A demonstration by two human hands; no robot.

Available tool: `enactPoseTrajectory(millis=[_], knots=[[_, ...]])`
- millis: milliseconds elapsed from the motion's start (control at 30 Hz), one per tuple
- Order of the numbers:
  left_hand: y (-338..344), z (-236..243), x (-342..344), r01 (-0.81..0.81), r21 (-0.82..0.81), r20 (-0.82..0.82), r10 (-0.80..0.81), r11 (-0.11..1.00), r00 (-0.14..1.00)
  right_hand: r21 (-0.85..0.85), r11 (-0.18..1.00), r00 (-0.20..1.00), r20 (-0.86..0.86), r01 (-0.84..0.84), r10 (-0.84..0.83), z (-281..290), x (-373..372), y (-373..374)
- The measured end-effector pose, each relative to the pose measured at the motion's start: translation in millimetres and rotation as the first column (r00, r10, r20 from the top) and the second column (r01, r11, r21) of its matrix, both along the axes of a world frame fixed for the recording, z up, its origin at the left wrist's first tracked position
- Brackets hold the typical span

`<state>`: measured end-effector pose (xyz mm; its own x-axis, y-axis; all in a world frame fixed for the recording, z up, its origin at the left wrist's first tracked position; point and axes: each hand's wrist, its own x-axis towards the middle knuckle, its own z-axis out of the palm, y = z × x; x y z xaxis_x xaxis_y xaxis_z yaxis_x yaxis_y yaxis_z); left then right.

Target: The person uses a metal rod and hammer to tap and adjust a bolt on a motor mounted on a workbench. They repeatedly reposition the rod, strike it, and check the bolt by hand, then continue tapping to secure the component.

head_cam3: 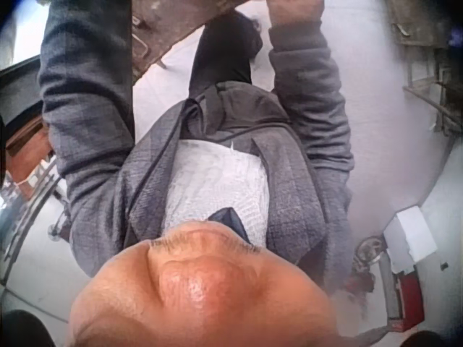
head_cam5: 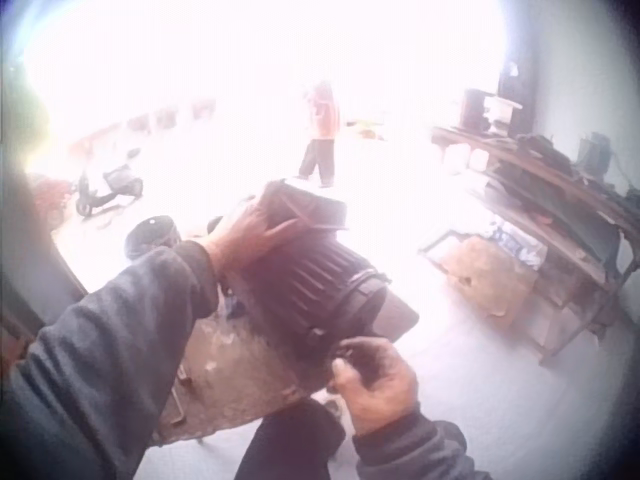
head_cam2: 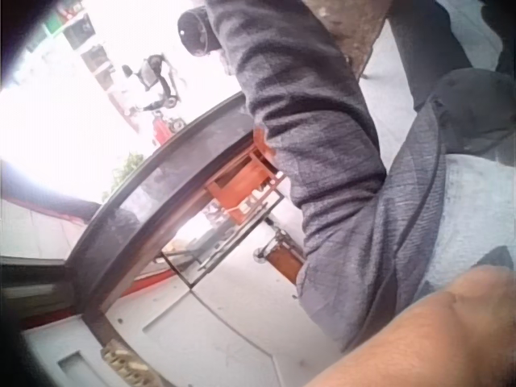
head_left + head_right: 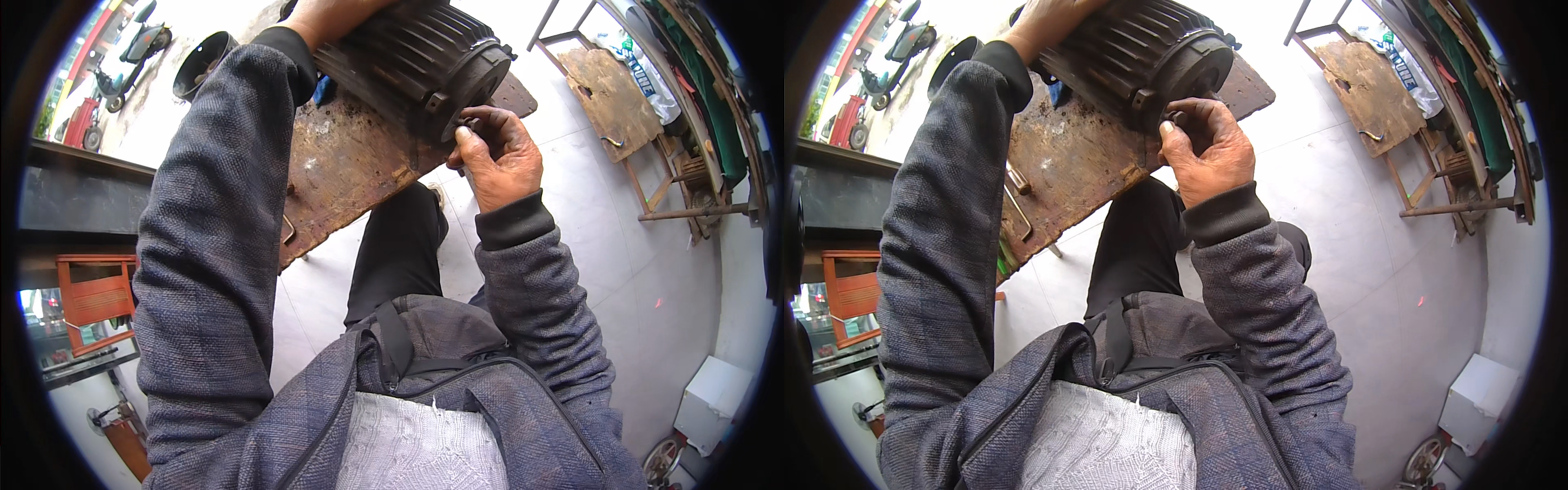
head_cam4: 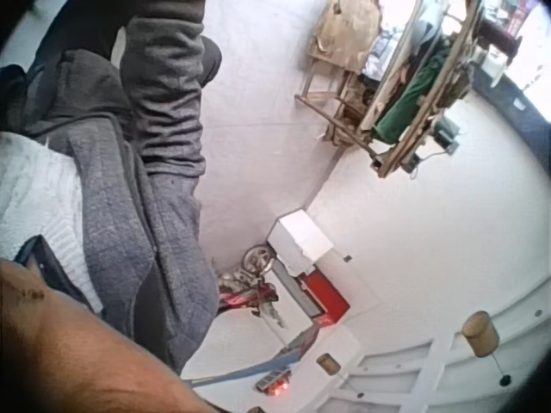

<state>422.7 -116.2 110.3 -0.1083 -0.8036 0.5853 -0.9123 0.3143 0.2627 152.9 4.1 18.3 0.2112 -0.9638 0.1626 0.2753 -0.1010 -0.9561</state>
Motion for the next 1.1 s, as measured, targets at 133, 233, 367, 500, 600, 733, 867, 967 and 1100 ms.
enactPoseTrajectory(millis=[133,233,367,500,600,733,867,967,1100], knots=[[6.2,2.9,-3.1,0.048,-0.03,-0.029,-0.049,0.998,0.998,-0.008,1.0,0.999,-0.032,0.006,-0.006,0.8,-0.8,-3.4],[16.7,1.4,-8.6,-0.137,-0.071,0.041,0.141,0.988,0.989,-0.013,1.0,0.997,-0.07,0.009,-0.01,1.8,-2.2,-5.8],[54.7,-14.4,-29.2,-0.177,-0.188,-0.28,0.12,0.966,0.953,-0.043,0.999,0.996,-0.084,0.03,-0.033,3.2,-2.9,-6.3],[132.6,-50.5,-74.6,-0.128,-0.294,-0.544,-0.055,0.947,0.837,-0.065,0.998,0.996,-0.085,0.021,-0.027,5.5,-1.6,-5.7],[188.2,-83.8,-117.1,-0.064,-0.19,-0.719,-0.094,0.98,0.688,-0.032,0.999,0.998,-0.046,-0.032,0.03,9.3,-0.8,-3.4],[207.0,-104.5,-125.7,-0.028,-0.018,-0.804,0.002,0.999,0.594,-0.096,0.995,0.996,-0.086,-0.013,0.005,14.4,3.1,-1.9],[201.8,-105.6,-125.7,-0.006,-0.032,-0.805,-0.022,0.999,0.593,-0.048,0.999,0.996,-0.09,-0.006,0.002,16.9,7.6,-2.1],[199.7,-105.6,-130.2,0.048,-0.038,-0.857,-0.057,0.998,0.513,0.009,1.0,0.996,-0.085,-0.012,0.012,15.5,9.1,-3.4],[199.6,-107.9,-136.1,0.112,0.002,-0.909,-0.045,0.994,0.415,0.018,0.999,0.987,-0.159,0.037,-0.034,10.6,6.7,-5.7]])
